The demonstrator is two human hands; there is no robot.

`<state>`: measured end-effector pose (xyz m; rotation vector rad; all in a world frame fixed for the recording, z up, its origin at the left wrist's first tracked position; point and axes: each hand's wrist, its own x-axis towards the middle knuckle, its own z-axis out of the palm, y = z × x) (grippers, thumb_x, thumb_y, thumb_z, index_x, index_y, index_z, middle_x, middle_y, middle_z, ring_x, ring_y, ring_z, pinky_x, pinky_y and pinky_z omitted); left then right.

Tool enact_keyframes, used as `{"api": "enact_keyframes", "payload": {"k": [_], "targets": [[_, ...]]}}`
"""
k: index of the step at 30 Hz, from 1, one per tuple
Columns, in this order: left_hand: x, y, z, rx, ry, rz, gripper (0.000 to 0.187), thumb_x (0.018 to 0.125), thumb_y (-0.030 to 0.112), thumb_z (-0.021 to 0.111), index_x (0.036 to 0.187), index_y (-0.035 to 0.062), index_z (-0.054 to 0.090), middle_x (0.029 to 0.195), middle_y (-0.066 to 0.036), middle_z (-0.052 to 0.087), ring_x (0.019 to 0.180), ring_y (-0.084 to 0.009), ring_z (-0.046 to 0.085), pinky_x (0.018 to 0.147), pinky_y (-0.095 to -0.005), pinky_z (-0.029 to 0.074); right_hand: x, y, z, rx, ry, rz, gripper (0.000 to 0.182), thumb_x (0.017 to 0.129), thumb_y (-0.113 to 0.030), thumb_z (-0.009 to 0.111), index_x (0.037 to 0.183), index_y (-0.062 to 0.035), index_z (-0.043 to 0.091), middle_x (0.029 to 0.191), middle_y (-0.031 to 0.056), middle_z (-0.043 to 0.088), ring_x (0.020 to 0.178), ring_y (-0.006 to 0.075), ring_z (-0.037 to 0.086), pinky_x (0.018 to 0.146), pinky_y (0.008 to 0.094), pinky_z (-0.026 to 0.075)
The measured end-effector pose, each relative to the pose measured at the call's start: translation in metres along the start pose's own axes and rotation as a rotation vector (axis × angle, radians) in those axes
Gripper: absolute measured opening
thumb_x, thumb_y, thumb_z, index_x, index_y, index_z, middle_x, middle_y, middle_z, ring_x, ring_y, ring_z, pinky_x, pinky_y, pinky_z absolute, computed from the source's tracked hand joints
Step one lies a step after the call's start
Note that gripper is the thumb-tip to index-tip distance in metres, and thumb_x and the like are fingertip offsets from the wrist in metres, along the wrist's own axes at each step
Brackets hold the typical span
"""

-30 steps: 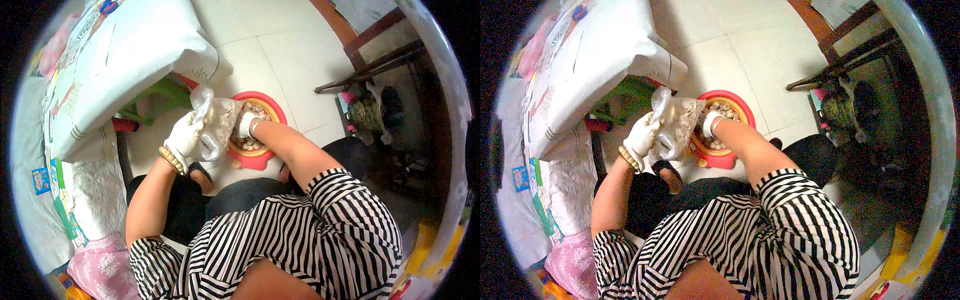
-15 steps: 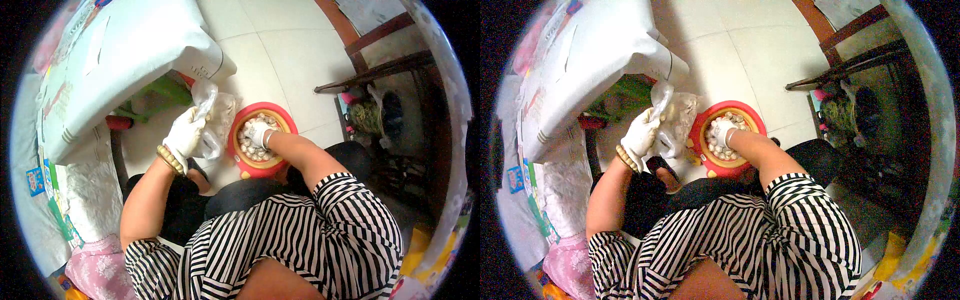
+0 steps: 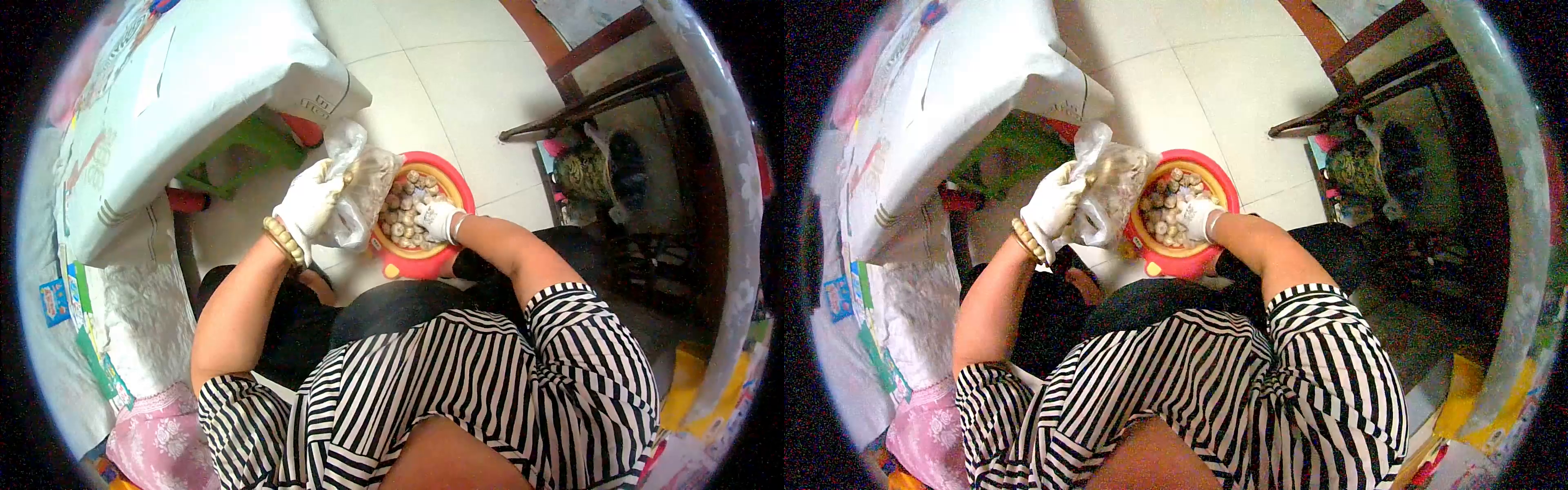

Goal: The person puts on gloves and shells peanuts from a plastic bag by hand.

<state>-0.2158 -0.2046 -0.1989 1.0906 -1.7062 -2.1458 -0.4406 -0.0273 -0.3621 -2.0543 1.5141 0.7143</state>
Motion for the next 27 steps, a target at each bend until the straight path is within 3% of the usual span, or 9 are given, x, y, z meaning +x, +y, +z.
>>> {"api": "enact_keyframes", "payload": {"k": [6, 9, 12, 13, 14, 17, 20, 22, 27], "targets": [[0.007, -0.012, 0.001, 0.111, -0.003, 0.045, 0.029, 0.087, 0.005, 0.049, 0.116, -0.0003, 0.052, 0.100, -0.003, 0.060, 0.088, -0.0106, 0.053, 0.081, -0.0255, 0.044, 0.004, -0.001, -0.012, 0.045, -0.013, -0.010, 0.036, 0.076, -0.031, 0.056, 0.100, -0.0050, 0.066, 0.110, 0.0173, 0.057, 0.105, 0.0355, 0.052, 0.086, 0.0418, 0.046], [0.009, -0.012, 0.011, 0.115, 0.008, 0.027, 0.027, 0.088, 0.007, 0.050, 0.114, 0.0003, 0.052, 0.098, -0.002, 0.059, 0.085, -0.0093, 0.052, 0.077, -0.0247, 0.044, 0.009, -0.015, -0.048, 0.185, 0.235, 0.040, 0.039, 0.078, -0.031, 0.054, 0.104, -0.0040, 0.065, 0.115, 0.0184, 0.057, 0.108, 0.0333, 0.052, 0.085, 0.0412, 0.046], [0.014, -0.007, 0.019, 0.156, 0.022, -0.004, 0.025, 0.088, 0.009, 0.053, 0.112, 0.0015, 0.054, 0.094, 0.000, 0.059, 0.080, -0.0075, 0.051, 0.071, -0.0232, 0.043, 0.030, -0.023, -0.065, 0.024, -0.083, 0.026, 0.042, 0.077, -0.032, 0.056, 0.111, -0.0080, 0.063, 0.121, 0.0172, 0.054, 0.111, 0.0338, 0.050, 0.085, 0.0420, 0.046], [0.014, -0.002, 0.026, 0.203, 0.027, -0.047, 0.025, 0.088, 0.009, 0.053, 0.112, 0.0016, 0.054, 0.094, 0.000, 0.058, 0.080, -0.0072, 0.050, 0.071, -0.0228, 0.043, 0.089, -0.008, 0.021, 0.054, -0.058, 0.033, 0.046, 0.073, -0.034, 0.059, 0.114, -0.0125, 0.061, 0.122, 0.0172, 0.053, 0.111, 0.0348, 0.050, 0.086, 0.0421, 0.046], [0.014, 0.001, 0.029, 0.253, 0.035, -0.092, 0.025, 0.088, 0.009, 0.053, 0.112, 0.0017, 0.054, 0.093, 0.000, 0.058, 0.080, -0.0069, 0.050, 0.070, -0.0225, 0.042, 0.083, -0.007, 0.016, 0.057, -0.049, 0.033, 0.046, 0.073, -0.034, 0.059, 0.114, -0.0125, 0.061, 0.122, 0.0172, 0.053, 0.111, 0.0348, 0.050, 0.086, 0.0421, 0.046], [0.026, -0.020, 0.041, 0.156, 0.019, -0.073, 0.025, 0.088, 0.010, 0.054, 0.111, 0.0007, 0.055, 0.092, 0.000, 0.059, 0.078, -0.0073, 0.050, 0.069, -0.0235, 0.043, 0.045, -0.008, 0.018, 0.271, 0.296, 0.131, 0.047, 0.073, -0.031, 0.058, 0.116, -0.0113, 0.060, 0.123, 0.0170, 0.052, 0.107, 0.0357, 0.054, 0.089, 0.0432, 0.045], [0.032, -0.020, 0.049, 0.168, 0.025, 0.007, 0.025, 0.088, 0.012, 0.056, 0.110, 0.0006, 0.055, 0.090, 0.000, 0.060, 0.077, -0.0081, 0.050, 0.067, -0.0245, 0.044, 0.032, 0.003, 0.028, 0.031, 0.140, -0.016, 0.042, 0.076, -0.033, 0.056, 0.110, -0.0104, 0.061, 0.111, 0.0153, 0.059, 0.098, 0.0355, 0.057, 0.089, 0.0426, 0.044], [0.032, -0.006, 0.055, 0.183, -0.032, -0.117, 0.027, 0.088, 0.013, 0.056, 0.112, 0.0011, 0.054, 0.090, -0.002, 0.060, 0.076, -0.0086, 0.051, 0.066, -0.0246, 0.045, 0.020, 0.002, 0.032, 0.042, 0.197, 0.009, 0.035, 0.076, -0.029, 0.057, 0.104, -0.0099, 0.063, 0.106, 0.0176, 0.060, 0.097, 0.0335, 0.058, 0.086, 0.0423, 0.046], [0.068, -0.049, 0.061, 0.198, 0.005, -0.120, 0.024, 0.088, 0.015, 0.056, 0.108, 0.0028, 0.057, 0.086, -0.005, 0.062, 0.073, -0.0104, 0.054, 0.063, -0.0272, 0.046, 0.017, -0.014, 0.021, 0.070, 0.061, 0.117, 0.032, 0.076, -0.027, 0.056, 0.102, -0.0092, 0.064, 0.105, 0.0194, 0.060, 0.098, 0.0326, 0.059, 0.084, 0.0424, 0.046]]}}
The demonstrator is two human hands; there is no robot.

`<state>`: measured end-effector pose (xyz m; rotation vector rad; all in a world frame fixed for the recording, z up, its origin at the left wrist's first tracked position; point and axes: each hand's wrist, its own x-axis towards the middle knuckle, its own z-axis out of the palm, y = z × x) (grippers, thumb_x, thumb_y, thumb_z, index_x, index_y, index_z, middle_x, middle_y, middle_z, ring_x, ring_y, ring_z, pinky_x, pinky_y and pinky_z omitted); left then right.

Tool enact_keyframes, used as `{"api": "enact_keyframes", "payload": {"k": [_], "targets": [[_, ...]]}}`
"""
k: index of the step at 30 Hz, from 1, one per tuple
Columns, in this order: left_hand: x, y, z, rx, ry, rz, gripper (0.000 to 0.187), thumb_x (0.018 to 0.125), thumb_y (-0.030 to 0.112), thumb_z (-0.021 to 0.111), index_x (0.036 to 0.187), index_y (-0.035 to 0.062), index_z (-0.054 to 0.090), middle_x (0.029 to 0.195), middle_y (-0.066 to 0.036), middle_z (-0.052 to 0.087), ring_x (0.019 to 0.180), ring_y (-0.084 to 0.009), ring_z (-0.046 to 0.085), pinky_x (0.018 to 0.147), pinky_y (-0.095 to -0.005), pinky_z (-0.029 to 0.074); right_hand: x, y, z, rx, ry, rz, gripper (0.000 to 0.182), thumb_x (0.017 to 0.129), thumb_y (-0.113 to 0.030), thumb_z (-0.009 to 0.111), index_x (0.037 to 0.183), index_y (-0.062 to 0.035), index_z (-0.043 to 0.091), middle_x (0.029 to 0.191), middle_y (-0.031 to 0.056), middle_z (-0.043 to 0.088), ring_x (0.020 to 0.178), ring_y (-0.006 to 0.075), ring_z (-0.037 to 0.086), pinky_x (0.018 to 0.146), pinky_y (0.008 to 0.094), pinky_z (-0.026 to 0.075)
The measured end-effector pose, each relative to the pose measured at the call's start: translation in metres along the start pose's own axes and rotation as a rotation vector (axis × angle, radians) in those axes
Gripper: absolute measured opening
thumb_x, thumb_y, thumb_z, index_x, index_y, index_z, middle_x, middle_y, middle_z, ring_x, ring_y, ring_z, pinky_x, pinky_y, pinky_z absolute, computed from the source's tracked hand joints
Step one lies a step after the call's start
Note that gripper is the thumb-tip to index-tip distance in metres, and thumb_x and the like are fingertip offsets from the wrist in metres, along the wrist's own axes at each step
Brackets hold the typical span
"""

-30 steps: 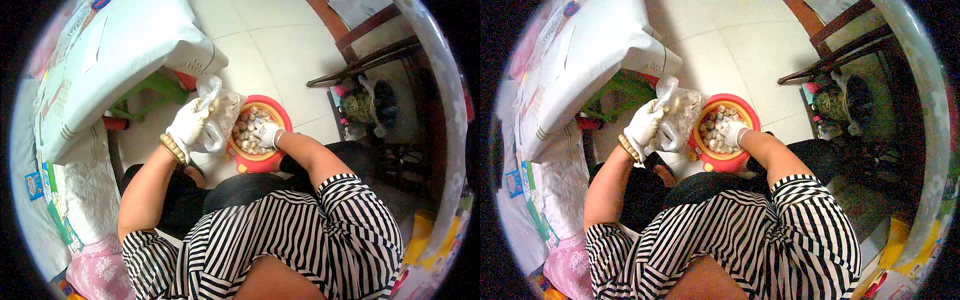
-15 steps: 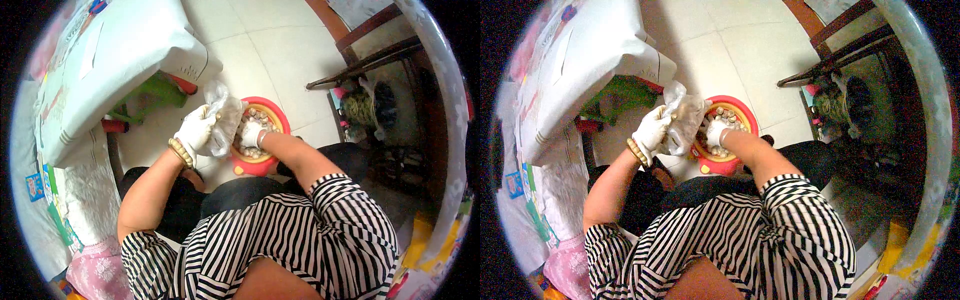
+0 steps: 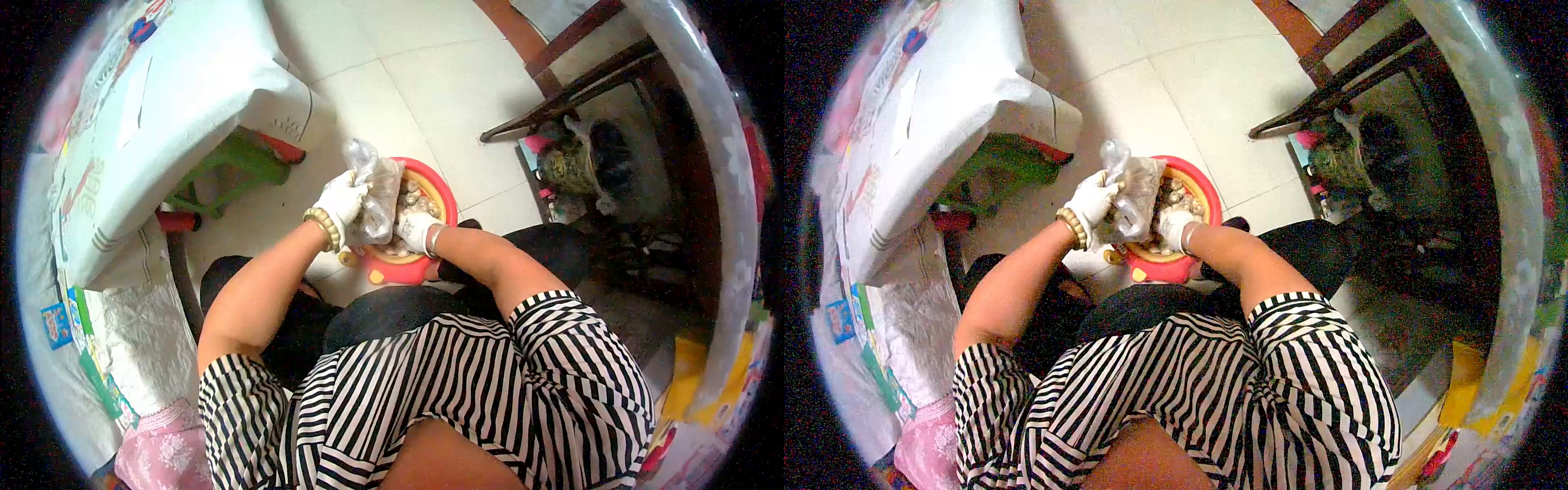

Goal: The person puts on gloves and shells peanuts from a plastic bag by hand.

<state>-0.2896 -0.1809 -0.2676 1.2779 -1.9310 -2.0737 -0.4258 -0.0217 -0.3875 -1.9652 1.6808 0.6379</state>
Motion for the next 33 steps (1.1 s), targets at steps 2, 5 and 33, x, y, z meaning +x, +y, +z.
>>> {"api": "enact_keyframes", "payload": {"k": [2, 5, 33], "targets": [[0.011, -0.004, 0.005, 0.109, -0.027, 0.040, 0.029, 0.087, 0.015, 0.056, 0.112, 0.0004, 0.054, 0.092, -0.011, 0.062, 0.078, -0.0157, 0.057, 0.068, -0.0297, 0.047, -0.012, 0.004, -0.018, 0.030, -0.052, 0.000, 0.035, 0.077, -0.029, 0.056, 0.104, -0.0088, 0.063, 0.107, 0.0203, 0.059, 0.100, 0.0337, 0.058, 0.086, 0.0425, 0.046], [0.021, -0.019, 0.019, 0.257, -0.054, 0.138, 0.027, 0.086, 0.018, 0.056, 0.107, 0.0007, 0.055, 0.088, -0.016, 0.063, 0.074, -0.0231, 0.062, 0.063, -0.0362, 0.049, -0.033, 0.007, -0.044, 0.190, -0.034, 0.059, 0.037, 0.077, -0.028, 0.054, 0.108, -0.0076, 0.062, 0.107, 0.0214, 0.059, 0.099, 0.0344, 0.059, 0.086, 0.0416, 0.047], [0.032, -0.070, 0.004, 0.194, 0.030, -0.036, 0.027, 0.089, 0.017, 0.052, 0.111, 0.0012, 0.054, 0.099, -0.013, 0.063, 0.079, -0.0213, 0.061, 0.070, -0.0360, 0.050, 0.000, 0.018, -0.060, 1.375, 0.606, 0.429, 0.038, 0.091, -0.028, 0.048, 0.115, -0.0005, 0.058, 0.109, 0.0123, 0.062, 0.099, 0.0209, 0.058, 0.085, 0.0329, 0.046]]}}
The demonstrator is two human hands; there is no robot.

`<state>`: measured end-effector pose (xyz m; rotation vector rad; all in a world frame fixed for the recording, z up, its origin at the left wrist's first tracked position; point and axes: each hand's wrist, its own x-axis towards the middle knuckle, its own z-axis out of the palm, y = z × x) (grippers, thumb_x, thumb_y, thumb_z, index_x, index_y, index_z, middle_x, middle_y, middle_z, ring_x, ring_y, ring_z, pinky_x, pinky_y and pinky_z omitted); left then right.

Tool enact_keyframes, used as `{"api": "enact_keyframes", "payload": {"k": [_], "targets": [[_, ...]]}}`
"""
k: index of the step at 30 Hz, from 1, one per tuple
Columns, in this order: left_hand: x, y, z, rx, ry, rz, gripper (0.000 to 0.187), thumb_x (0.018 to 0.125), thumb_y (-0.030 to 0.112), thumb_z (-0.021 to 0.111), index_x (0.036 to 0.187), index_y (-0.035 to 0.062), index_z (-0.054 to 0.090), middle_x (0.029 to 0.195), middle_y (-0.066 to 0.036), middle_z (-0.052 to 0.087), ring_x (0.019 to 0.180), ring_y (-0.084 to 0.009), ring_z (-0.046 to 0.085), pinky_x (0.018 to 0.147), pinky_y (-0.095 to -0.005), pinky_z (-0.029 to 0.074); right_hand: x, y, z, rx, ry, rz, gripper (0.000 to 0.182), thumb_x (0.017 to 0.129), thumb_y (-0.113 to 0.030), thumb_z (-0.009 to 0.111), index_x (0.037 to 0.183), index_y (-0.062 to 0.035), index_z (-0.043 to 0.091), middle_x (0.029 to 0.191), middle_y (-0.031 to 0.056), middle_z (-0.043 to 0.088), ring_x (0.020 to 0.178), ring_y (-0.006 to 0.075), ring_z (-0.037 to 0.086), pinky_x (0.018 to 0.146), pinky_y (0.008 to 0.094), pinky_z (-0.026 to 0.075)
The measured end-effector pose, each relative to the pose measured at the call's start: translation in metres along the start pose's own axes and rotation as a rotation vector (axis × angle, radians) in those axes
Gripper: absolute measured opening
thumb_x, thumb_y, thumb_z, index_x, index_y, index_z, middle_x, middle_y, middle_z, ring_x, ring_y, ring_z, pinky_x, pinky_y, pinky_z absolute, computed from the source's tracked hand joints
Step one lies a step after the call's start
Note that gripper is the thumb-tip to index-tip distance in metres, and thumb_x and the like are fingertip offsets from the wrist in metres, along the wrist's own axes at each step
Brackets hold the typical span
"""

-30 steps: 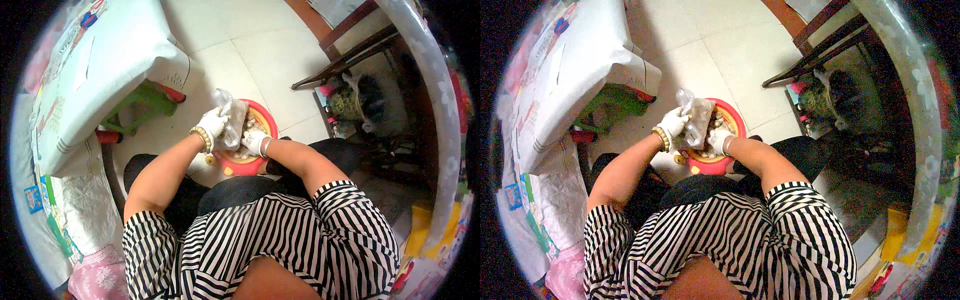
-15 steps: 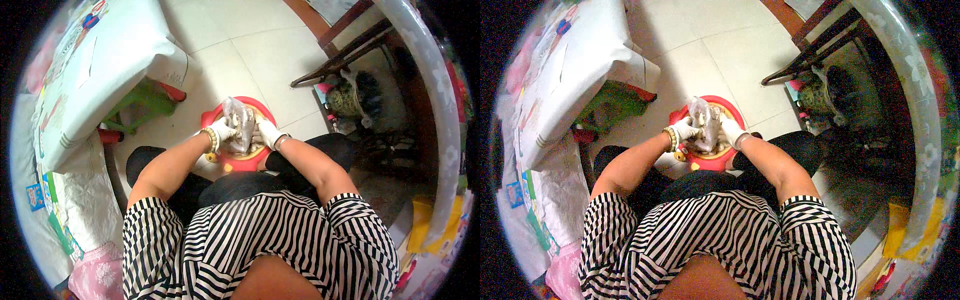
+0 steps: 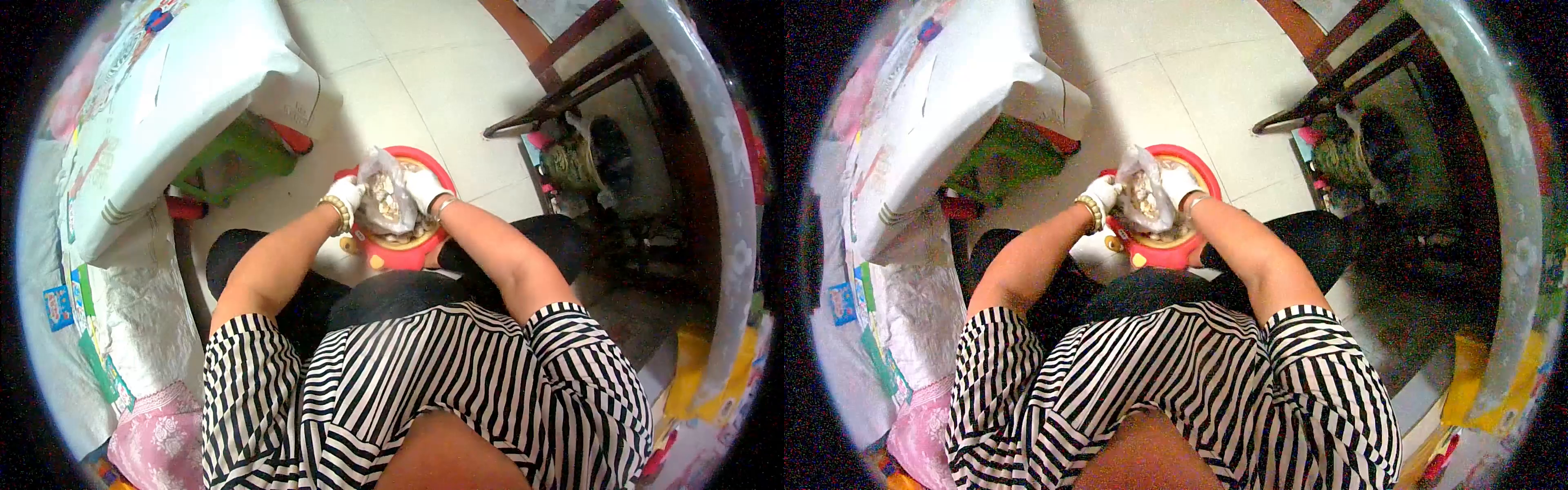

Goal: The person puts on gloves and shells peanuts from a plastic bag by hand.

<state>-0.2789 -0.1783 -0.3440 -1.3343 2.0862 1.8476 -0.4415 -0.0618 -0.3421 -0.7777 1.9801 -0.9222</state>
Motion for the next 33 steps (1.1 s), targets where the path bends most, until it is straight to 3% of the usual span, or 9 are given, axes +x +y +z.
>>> {"api": "enact_keyframes", "payload": {"k": [3, 7, 10, 11, 13, 16, 20, 28, 33], "targets": [[0.023, -0.028, -0.002, -0.075, 0.014, -0.059, 0.024, 0.091, 0.020, 0.048, 0.112, 0.0092, 0.052, 0.098, -0.010, 0.062, 0.078, -0.0242, 0.061, 0.058, -0.0399, 0.052, 0.034, 0.044, -0.002, 0.096, 0.172, 0.172, 0.037, 0.092, -0.029, 0.048, 0.109, 0.0013, 0.060, 0.104, 0.0119, 0.064, 0.093, 0.0194, 0.060, 0.082, 0.0312, 0.047], [0.032, -0.037, -0.003, -0.195, -0.079, -0.093, 0.025, 0.091, 0.020, 0.050, 0.111, 0.0058, 0.052, 0.095, -0.011, 0.062, 0.077, -0.0234, 0.061, 0.058, -0.0396, 0.052, -0.023, -0.044, -0.011, -0.093, 0.059, 0.068, 0.102, 0.067, -0.058, 0.064, 0.139, 0.0032, 0.026, 0.131, 0.0303, 0.041, 0.123, 0.0405, 0.041, 0.101, 0.0399, 0.036], [0.013, -0.014, -0.009, -0.340, -0.124, -0.169, 0.023, 0.091, 0.019, 0.050, 0.108, 0.0033, 0.053, 0.092, -0.011, 0.062, 0.075, -0.0230, 0.061, 0.060, -0.0381, 0.052, -0.022, -0.055, -0.013, -0.436, -0.103, 0.097, 0.053, 0.076, -0.040, 0.058, 0.112, -0.0020, 0.059, 0.110, 0.0264, 0.058, 0.107, 0.0372, 0.056, 0.091, 0.0423, 0.044], [0.017, -0.016, -0.009, -0.271, -0.076, -0.131, 0.024, 0.091, 0.018, 0.049, 0.108, 0.0021, 0.053, 0.092, -0.011, 0.062, 0.076, -0.0226, 0.061, 0.062, -0.0378, 0.052, -0.003, -0.028, -0.009, -0.435, 0.020, 0.127, 0.034, 0.078, -0.029, 0.051, 0.098, -0.0053, 0.065, 0.100, 0.0248, 0.062, 0.099, 0.0359, 0.059, 0.087, 0.0424, 0.046], [-0.001, 0.004, -0.009, -0.410, -0.030, -0.206, 0.025, 0.091, 0.017, 0.048, 0.110, -0.0002, 0.053, 0.092, -0.012, 0.062, 0.074, -0.0219, 0.061, 0.065, -0.0360, 0.052, 0.044, 0.033, -0.014, -0.327, -0.001, 0.167, 0.032, 0.081, -0.021, 0.048, 0.101, -0.0024, 0.063, 0.100, 0.0234, 0.061, 0.094, 0.0337, 0.060, 0.082, 0.0415, 0.047], [-0.014, 0.012, -0.011, -0.389, 0.126, -0.103, 0.023, 0.092, 0.016, 0.047, 0.107, -0.0005, 0.053, 0.089, -0.011, 0.062, 0.070, -0.0217, 0.061, 0.060, -0.0344, 0.051, 0.050, 0.041, -0.029, 0.437, 0.054, 0.342, 0.024, 0.085, -0.013, 0.049, 0.101, -0.0006, 0.061, 0.090, 0.0180, 0.063, 0.086, 0.0275, 0.060, 0.075, 0.0361, 0.048], [-0.013, 0.005, -0.012, -0.460, 0.131, -0.182, 0.020, 0.092, 0.017, 0.047, 0.105, 0.0029, 0.052, 0.084, -0.010, 0.061, 0.064, -0.0213, 0.060, 0.054, -0.0336, 0.049, 0.022, 0.008, -0.038, 0.825, 0.017, 0.377, 0.021, 0.086, -0.004, 0.049, 0.105, 0.0002, 0.058, 0.092, 0.0151, 0.064, 0.080, 0.0249, 0.061, 0.070, 0.0347, 0.050], [-0.017, -0.014, -0.008, -0.456, 0.172, -0.060, 0.029, 0.093, 0.024, 0.048, 0.113, 0.0020, 0.049, 0.085, -0.009, 0.061, 0.064, -0.0197, 0.060, 0.052, -0.0345, 0.050, 0.004, 0.000, -0.052, 0.939, -0.088, 0.275, 0.021, 0.087, -0.007, 0.054, 0.105, 0.0014, 0.059, 0.095, 0.0135, 0.064, 0.082, 0.0237, 0.062, 0.073, 0.0358, 0.052], [-0.014, -0.014, -0.017, -0.381, 0.113, -0.217, 0.032, 0.093, 0.025, 0.048, 0.113, -0.0004, 0.048, 0.087, -0.010, 0.061, 0.070, -0.0198, 0.060, 0.062, -0.0328, 0.051, 0.012, -0.004, -0.049, 0.946, -0.122, 0.293, 0.022, 0.088, -0.010, 0.053, 0.106, 0.0012, 0.059, 0.098, 0.0138, 0.063, 0.088, 0.0246, 0.061, 0.077, 0.0367, 0.049]]}}
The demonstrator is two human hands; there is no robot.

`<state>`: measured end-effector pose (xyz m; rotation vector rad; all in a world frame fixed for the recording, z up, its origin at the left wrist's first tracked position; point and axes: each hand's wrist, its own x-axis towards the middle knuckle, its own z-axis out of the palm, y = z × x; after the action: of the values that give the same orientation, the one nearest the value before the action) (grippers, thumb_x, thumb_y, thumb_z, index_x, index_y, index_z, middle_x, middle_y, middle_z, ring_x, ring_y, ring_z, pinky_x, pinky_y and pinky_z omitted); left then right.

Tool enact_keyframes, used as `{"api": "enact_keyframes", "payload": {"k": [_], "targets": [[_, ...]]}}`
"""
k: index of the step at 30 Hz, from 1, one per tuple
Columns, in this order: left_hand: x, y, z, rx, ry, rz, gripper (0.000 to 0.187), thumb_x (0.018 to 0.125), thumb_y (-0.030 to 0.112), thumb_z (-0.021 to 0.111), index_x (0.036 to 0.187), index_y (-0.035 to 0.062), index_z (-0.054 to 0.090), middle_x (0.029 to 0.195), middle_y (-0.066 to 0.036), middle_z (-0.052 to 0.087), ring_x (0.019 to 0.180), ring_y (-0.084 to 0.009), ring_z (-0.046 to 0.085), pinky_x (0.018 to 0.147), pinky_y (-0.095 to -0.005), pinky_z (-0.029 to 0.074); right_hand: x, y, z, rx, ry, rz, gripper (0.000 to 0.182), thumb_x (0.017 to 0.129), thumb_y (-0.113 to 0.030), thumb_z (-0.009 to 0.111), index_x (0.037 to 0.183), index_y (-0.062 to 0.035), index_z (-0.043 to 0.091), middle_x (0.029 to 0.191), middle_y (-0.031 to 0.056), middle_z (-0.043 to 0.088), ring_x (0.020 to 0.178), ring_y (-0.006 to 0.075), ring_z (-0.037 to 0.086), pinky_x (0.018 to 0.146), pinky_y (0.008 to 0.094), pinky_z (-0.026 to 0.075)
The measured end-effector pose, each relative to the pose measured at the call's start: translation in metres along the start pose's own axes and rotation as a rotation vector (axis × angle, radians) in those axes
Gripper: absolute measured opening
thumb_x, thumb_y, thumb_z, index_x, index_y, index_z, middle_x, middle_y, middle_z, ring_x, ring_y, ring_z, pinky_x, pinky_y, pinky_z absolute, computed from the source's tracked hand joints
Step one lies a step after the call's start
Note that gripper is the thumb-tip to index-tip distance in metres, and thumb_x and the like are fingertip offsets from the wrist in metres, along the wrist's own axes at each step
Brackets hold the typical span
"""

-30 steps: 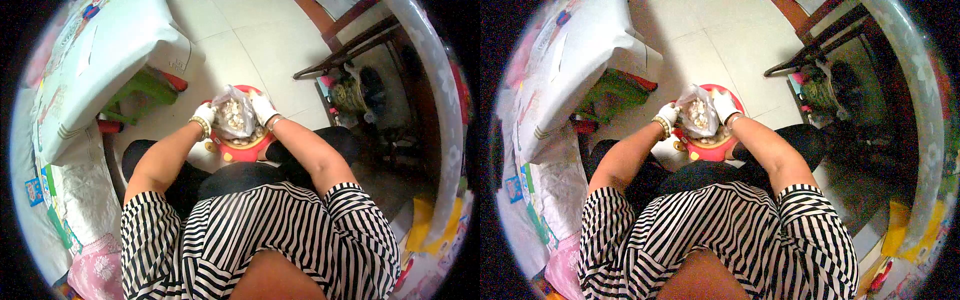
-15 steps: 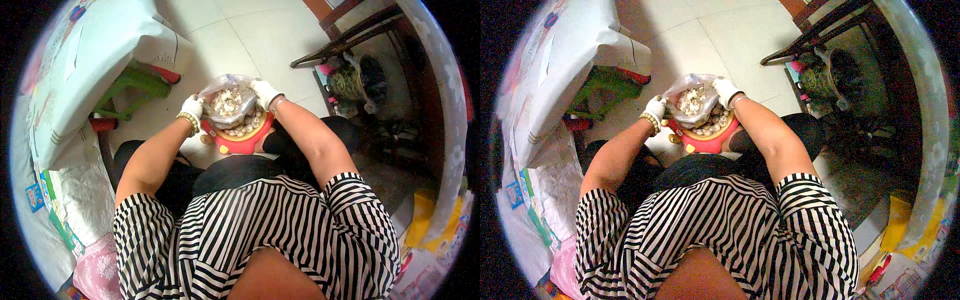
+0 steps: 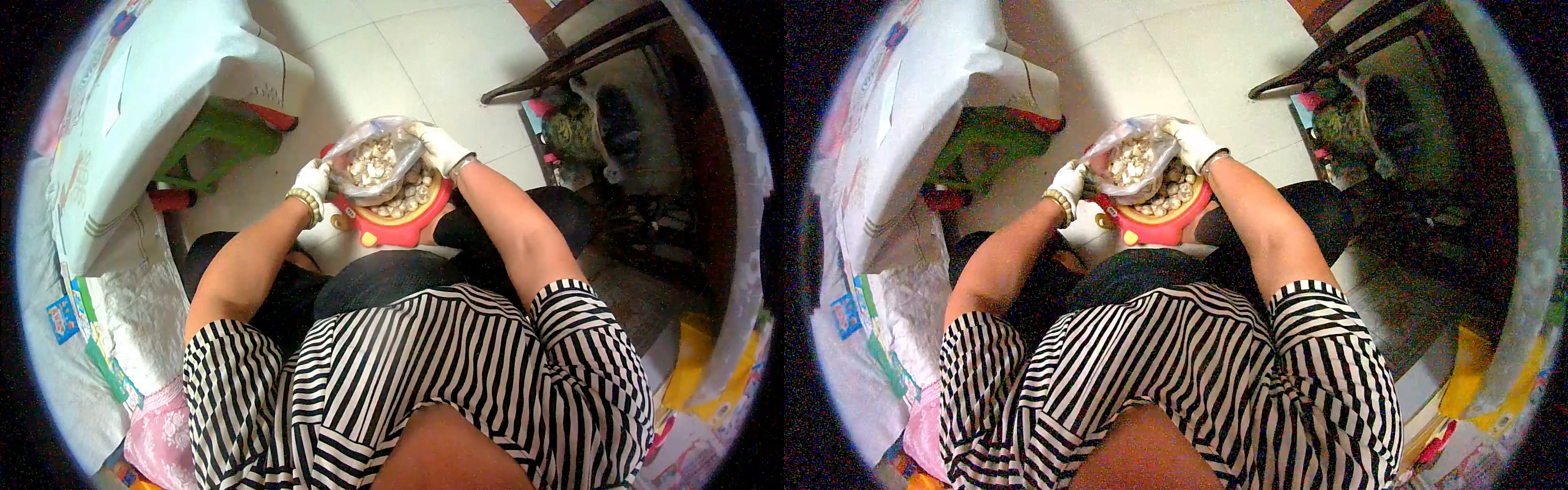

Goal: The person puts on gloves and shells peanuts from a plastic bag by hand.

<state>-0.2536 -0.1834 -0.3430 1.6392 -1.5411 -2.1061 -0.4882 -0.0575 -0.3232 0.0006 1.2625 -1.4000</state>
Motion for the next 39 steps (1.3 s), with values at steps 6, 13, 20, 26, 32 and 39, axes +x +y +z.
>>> {"api": "enact_keyframes", "payload": {"k": [6, 13, 20, 26, 32, 39], "targets": [[0.005, 0.004, 0.004, 0.090, -0.096, -0.039, 0.036, 0.095, 0.027, 0.042, 0.117, -0.0006, 0.047, 0.102, -0.017, 0.061, 0.079, -0.0280, 0.064, 0.065, -0.0396, 0.054, 0.013, -0.003, -0.018, -0.100, 0.091, 0.113, 0.026, 0.090, -0.015, 0.054, 0.112, -0.0015, 0.054, 0.103, 0.0130, 0.062, 0.093, 0.0245, 0.060, 0.080, 0.0376, 0.051], [0.011, 0.012, 0.001, 0.170, -0.235, -0.096, 0.040, 0.093, 0.032, 0.044, 0.116, -0.0009, 0.045, 0.100, -0.017, 0.060, 0.075, -0.0273, 0.063, 0.058, -0.0393, 0.054, 0.000, -0.006, -0.017, 0.060, -0.022, 0.101, 0.025, 0.091, -0.015, 0.053, 0.111, -0.0004, 0.054, 0.104, 0.0147, 0.060, 0.093, 0.0271, 0.059, 0.084, 0.0395, 0.050], [-0.004, 0.021, 0.015, 0.762, 0.224, 0.246, 0.068, 0.082, 0.031, 0.062, 0.136, 0.0013, 0.032, 0.123, -0.025, 0.051, 0.114, -0.0343, 0.051, 0.098, -0.0349, 0.039, 0.029, 0.017, -0.022, -0.714, 0.383, -0.075, 0.036, 0.087, -0.021, 0.051, 0.118, -0.0031, 0.052, 0.109, 0.0169, 0.060, 0.100, 0.0314, 0.057, 0.090, 0.0437, 0.044], [-0.027, 0.053, 0.035, 0.765, 0.162, 0.518, 0.056, 0.079, 0.023, 0.063, 0.128, 0.0072, 0.042, 0.123, -0.022, 0.049, 0.110, -0.0332, 0.052, 0.094, -0.0363, 0.042, -0.015, -0.015, 0.028, -1.563, 0.689, -0.878, 0.044, 0.083, -0.025, 0.051, 0.124, -0.0088, 0.049, 0.124, 0.0174, 0.050, 0.103, 0.0359, 0.055, 0.094, 0.0431, 0.041], [-0.040, 0.060, 0.048, 1.108, 0.188, 0.345, 0.066, 0.076, 0.032, 0.068, 0.133, 0.0155, 0.039, 0.138, -0.022, 0.033, 0.121, -0.0353, 0.042, 0.098, -0.0405, 0.039, -0.042, -0.005, 0.061, -1.810, 0.176, -0.623, 0.064, 0.078, -0.030, 0.062, 0.133, -0.0077, 0.037, 0.128, 0.0241, 0.043, 0.110, 0.0366, 0.051, 0.092, 0.0410, 0.043], [-0.002, 0.021, 0.038, 0.730, -0.020, 0.296, 0.070, 0.076, 0.019, 0.066, 0.137, 0.0078, 0.032, 0.120, -0.022, 0.055, 0.112, -0.0324, 0.053, 0.097, -0.0363, 0.041, -0.007, 0.012, 0.023, -1.627, 0.174, -0.130, 0.055, 0.083, -0.036, 0.050, 0.128, -0.0057, 0.044, 0.124, 0.0226, 0.051, 0.106, 0.0363, 0.056, 0.093, 0.0427, 0.042]]}}
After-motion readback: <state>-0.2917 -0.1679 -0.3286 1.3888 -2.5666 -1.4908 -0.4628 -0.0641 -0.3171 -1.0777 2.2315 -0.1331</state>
